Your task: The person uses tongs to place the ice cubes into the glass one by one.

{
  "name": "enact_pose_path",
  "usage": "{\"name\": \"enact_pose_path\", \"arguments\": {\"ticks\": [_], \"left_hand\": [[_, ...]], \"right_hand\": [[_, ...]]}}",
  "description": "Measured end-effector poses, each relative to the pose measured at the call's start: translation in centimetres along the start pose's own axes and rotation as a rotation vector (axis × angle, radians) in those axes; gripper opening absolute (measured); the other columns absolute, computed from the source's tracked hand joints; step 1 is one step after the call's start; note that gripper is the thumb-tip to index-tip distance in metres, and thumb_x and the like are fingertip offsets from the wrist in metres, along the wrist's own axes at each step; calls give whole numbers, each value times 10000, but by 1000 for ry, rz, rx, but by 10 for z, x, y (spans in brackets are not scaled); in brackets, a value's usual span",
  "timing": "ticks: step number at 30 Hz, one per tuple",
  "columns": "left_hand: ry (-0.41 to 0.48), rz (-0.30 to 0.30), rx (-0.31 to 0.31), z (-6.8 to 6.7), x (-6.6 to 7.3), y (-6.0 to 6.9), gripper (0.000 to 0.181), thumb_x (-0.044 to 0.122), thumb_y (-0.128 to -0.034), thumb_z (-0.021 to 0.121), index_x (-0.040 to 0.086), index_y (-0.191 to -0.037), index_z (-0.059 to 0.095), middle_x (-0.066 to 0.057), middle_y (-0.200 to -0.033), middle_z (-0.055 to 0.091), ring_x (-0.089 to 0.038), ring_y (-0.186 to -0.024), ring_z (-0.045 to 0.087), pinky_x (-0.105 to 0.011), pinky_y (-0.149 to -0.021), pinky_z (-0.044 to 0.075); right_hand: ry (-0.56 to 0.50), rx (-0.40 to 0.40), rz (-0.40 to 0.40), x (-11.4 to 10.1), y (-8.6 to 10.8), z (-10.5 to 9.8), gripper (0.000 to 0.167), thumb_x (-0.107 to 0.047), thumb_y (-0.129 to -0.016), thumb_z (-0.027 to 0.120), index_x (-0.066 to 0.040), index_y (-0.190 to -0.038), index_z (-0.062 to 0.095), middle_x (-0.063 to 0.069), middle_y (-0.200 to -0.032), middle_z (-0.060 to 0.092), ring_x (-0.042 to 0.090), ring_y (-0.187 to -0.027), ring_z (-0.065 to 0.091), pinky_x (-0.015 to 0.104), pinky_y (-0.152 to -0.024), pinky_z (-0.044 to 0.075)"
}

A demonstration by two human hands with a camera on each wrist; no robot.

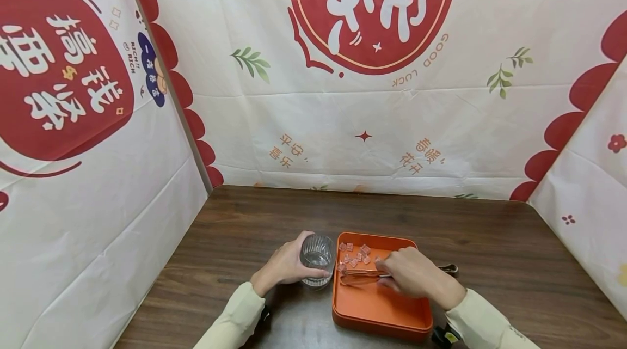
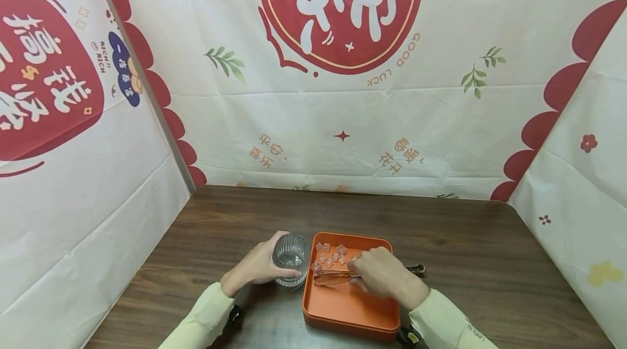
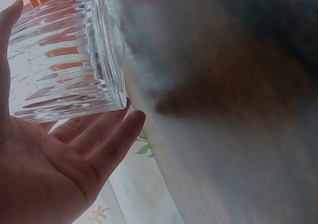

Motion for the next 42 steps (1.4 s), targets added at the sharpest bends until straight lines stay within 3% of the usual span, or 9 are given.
{"name": "enact_pose_path", "arguments": {"ticks": [16, 42], "left_hand": [[4, -12, -4, 0, -1, 1, 898, 684, -646, 809, 233, -1344, 469, 9, -1084, 689, -156, -942, 654, -355, -778, 521], [8, -19, -3, 0, -1, 0, 894, 685, -646, 807, 241, -1343, 465, 13, -1083, 690, -157, -942, 654, -355, -777, 518]], "right_hand": [[14, 114, -51, 4, 5, -17, 281, -284, -848, 763, -248, -705, 524, -170, -579, 456, -11, -499, 370, 240, -477, 296], [14, 204, -32, 12, 8, -37, 351, -296, -850, 771, -254, -688, 462, -198, -574, 320, -24, -491, 300, 205, -478, 238]]}}
Point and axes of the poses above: each hand's wrist, its own y-axis away from the middle knuckle, its own z-axis out of the palm, x = y × z, the point moved 8 cm from there along -y, towards the middle knuckle
